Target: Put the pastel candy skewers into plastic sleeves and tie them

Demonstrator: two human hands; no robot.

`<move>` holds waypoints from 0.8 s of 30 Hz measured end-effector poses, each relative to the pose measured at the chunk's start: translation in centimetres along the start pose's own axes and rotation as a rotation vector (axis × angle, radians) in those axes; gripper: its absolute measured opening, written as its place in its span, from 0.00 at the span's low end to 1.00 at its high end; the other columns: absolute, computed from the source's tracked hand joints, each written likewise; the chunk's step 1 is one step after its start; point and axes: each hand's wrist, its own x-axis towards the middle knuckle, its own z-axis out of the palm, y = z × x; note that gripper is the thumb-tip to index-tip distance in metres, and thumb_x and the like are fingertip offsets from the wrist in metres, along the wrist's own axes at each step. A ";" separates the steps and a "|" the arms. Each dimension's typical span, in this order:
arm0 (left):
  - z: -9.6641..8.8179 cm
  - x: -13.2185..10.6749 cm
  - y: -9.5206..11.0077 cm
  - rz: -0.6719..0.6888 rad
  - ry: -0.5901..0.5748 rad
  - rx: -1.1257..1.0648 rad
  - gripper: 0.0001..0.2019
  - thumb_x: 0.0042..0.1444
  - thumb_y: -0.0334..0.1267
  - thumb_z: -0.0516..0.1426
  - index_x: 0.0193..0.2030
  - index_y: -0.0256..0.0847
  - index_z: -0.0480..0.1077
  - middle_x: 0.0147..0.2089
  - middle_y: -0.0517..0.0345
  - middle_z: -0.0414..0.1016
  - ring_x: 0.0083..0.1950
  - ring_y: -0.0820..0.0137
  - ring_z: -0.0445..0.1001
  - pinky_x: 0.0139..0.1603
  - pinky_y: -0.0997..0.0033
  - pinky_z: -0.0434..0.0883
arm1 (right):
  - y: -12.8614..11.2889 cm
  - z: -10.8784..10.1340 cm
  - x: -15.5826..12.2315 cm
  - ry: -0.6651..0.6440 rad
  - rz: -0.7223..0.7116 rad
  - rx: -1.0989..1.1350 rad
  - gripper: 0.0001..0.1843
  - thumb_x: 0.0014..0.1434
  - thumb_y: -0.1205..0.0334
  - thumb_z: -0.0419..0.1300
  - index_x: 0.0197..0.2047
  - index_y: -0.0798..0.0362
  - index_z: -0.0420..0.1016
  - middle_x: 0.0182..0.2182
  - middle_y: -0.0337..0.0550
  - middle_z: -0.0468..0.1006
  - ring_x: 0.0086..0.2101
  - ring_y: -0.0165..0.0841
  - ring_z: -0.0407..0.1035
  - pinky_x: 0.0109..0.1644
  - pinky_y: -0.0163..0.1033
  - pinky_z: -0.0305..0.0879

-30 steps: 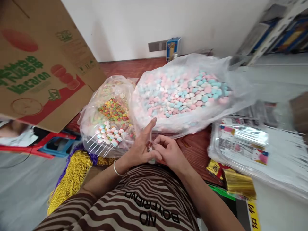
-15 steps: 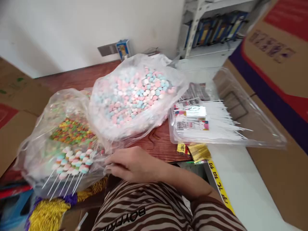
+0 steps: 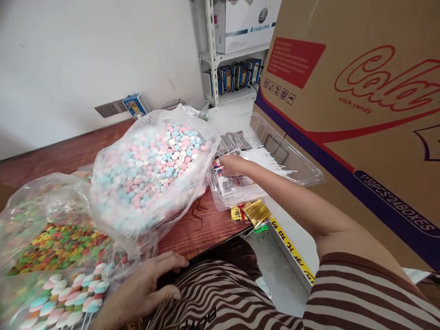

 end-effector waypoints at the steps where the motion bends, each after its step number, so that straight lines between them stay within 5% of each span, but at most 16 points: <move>1: 0.2 0.3 -0.1 0.018 0.007 -0.012 0.19 0.59 0.43 0.64 0.57 0.48 0.75 0.53 0.55 0.80 0.53 0.63 0.76 0.54 0.68 0.69 | -0.3 0.3 0.0 -0.034 0.013 -0.018 0.04 0.52 0.65 0.71 0.32 0.56 0.81 0.29 0.40 0.81 0.28 0.28 0.70 0.32 0.33 0.57; 8: 1.1 0.7 -2.1 0.007 0.080 -0.065 0.18 0.61 0.42 0.63 0.59 0.48 0.75 0.54 0.53 0.80 0.53 0.62 0.76 0.53 0.68 0.71 | -0.6 -0.6 0.0 -0.030 0.088 -0.096 0.09 0.60 0.66 0.64 0.28 0.54 0.80 0.30 0.48 0.83 0.34 0.37 0.74 0.38 0.38 0.62; 13: 1.3 1.7 -1.5 0.072 0.102 -0.133 0.17 0.61 0.43 0.64 0.57 0.47 0.77 0.52 0.51 0.81 0.52 0.60 0.77 0.54 0.65 0.71 | -2.5 -3.3 -2.5 0.208 0.088 -0.097 0.13 0.65 0.70 0.55 0.40 0.57 0.83 0.52 0.58 0.81 0.51 0.46 0.72 0.51 0.46 0.64; 16: 3.0 4.5 -0.4 0.145 0.009 -0.406 0.27 0.55 0.47 0.68 0.62 0.46 0.75 0.56 0.47 0.80 0.54 0.57 0.78 0.58 0.58 0.71 | -6.5 -4.3 -5.7 0.533 0.068 0.385 0.11 0.69 0.60 0.57 0.41 0.53 0.80 0.37 0.48 0.84 0.38 0.40 0.76 0.42 0.43 0.69; 20: 5.7 9.7 1.5 0.360 -0.148 -1.071 0.59 0.32 0.50 0.78 0.73 0.57 0.60 0.73 0.45 0.64 0.68 0.49 0.68 0.65 0.49 0.68 | -13.3 -2.2 -10.4 0.390 0.107 1.332 0.14 0.63 0.48 0.66 0.36 0.48 0.74 0.22 0.36 0.79 0.20 0.33 0.71 0.26 0.37 0.69; 24: 5.6 11.2 2.7 0.483 0.425 -1.408 0.41 0.36 0.52 0.76 0.60 0.49 0.75 0.60 0.50 0.75 0.63 0.56 0.72 0.65 0.57 0.68 | -17.1 2.1 -13.2 0.299 0.213 1.577 0.13 0.60 0.50 0.69 0.37 0.48 0.75 0.23 0.34 0.79 0.21 0.29 0.72 0.26 0.34 0.70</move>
